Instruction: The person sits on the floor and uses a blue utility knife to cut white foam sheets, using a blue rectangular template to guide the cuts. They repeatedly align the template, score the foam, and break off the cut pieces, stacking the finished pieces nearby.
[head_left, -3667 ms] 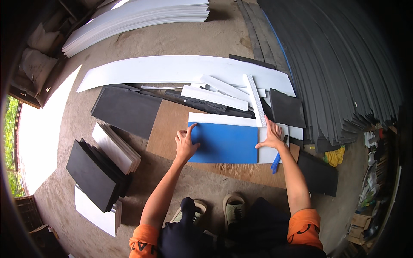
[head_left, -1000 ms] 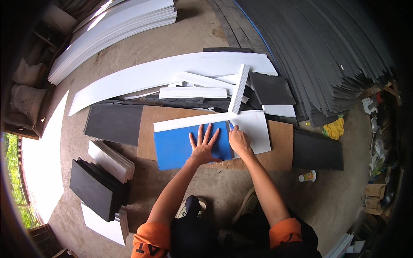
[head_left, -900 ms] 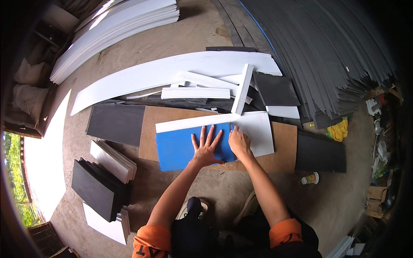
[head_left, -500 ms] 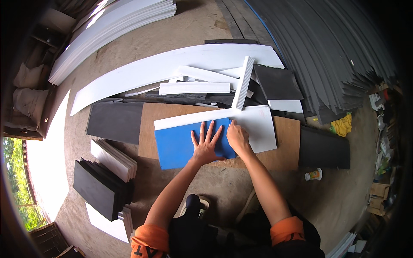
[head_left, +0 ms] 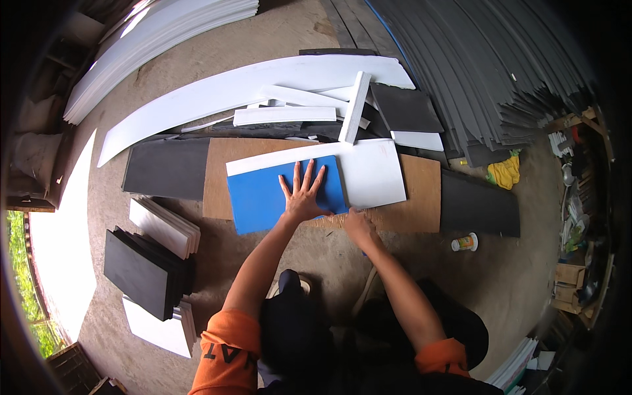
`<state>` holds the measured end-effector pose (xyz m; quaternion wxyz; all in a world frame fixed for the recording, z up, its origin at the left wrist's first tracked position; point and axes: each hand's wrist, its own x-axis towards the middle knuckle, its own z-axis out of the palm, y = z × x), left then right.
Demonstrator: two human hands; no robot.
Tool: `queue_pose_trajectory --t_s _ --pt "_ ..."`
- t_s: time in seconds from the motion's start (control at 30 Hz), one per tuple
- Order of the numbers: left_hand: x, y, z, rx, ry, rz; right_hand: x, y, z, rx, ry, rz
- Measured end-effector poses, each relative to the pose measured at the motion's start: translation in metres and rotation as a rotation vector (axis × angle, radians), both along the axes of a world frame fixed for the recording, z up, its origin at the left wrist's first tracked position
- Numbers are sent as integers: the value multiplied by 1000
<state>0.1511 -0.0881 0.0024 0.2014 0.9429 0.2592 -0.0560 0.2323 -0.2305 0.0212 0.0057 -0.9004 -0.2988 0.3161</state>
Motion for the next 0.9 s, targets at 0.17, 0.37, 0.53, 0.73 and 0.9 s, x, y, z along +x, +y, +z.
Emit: queue_pose_trajectory --t_s 0.17,0.37,0.53,0.73,0.9 --pt "4 -2 7 -11 53 -23 -33 -39 -20 53 -33 -14" --pt "5 0 3 -25 77 -35 -16 -49 -5 184 -147 45" --pt "-1 3 2 -6 76 -8 7 7 37 382 -232 -19" --pt "8 -1 5 -27 92 -22 63 84 -3 401 -393 68" --pt "6 1 7 -44 84 -15 68 108 -26 433 -384 72"
